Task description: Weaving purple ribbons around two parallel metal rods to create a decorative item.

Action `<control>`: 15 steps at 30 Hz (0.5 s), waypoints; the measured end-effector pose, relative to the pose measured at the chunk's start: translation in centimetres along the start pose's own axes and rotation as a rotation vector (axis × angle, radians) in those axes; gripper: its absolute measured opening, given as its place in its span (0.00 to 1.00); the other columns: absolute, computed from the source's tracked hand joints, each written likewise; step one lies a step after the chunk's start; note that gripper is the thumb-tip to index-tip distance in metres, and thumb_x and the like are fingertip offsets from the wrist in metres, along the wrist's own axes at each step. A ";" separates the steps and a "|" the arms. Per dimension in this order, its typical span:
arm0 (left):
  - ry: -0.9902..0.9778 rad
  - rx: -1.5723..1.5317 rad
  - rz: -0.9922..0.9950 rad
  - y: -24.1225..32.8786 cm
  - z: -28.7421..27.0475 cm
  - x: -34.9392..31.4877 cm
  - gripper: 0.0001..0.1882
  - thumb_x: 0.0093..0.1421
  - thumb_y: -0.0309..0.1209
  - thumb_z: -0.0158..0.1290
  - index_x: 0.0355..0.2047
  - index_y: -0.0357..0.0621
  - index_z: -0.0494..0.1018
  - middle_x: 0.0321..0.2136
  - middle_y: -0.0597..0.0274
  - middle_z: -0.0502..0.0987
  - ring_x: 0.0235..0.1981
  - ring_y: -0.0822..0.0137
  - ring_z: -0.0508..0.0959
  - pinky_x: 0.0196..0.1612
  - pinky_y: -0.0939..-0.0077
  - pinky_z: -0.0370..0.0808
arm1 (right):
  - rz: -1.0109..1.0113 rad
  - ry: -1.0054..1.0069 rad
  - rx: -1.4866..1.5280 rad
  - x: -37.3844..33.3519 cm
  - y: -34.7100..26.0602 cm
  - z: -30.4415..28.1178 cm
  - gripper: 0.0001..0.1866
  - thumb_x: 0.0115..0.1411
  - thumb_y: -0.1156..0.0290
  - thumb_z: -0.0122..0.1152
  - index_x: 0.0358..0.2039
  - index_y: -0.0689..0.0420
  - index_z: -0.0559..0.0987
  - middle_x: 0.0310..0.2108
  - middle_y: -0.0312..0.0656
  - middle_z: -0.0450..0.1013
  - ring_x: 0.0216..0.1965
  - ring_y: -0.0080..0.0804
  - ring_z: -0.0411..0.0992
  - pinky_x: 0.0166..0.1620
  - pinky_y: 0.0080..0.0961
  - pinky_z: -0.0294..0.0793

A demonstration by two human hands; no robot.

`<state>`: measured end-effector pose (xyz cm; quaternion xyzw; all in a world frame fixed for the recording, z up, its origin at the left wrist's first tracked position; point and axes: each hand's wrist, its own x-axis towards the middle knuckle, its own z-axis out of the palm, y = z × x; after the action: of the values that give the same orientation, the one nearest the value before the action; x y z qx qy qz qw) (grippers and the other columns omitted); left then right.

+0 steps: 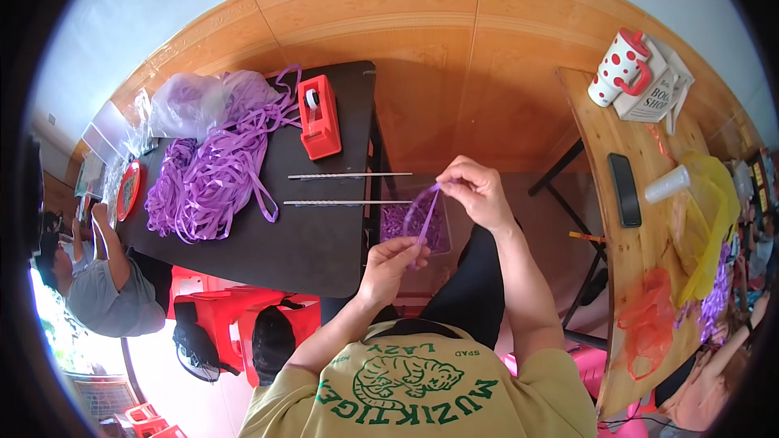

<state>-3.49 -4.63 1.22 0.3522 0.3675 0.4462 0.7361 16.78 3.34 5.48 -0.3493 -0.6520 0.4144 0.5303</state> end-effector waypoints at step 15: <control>0.029 -0.016 0.113 -0.8 0.5 3.0 0.13 0.56 0.22 0.54 0.43 0.38 0.74 0.27 0.65 0.77 0.24 0.79 0.73 0.29 0.88 0.68 | 0.356 -0.304 0.114 -2.8 2.5 0.9 0.23 0.48 0.88 0.53 0.46 0.58 0.74 0.33 0.36 0.74 0.33 0.22 0.71 0.40 0.19 0.71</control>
<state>-1.80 -2.29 0.09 0.3599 0.3539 0.4949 0.7073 16.46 1.69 1.98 -0.3619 -0.6281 0.5850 0.3636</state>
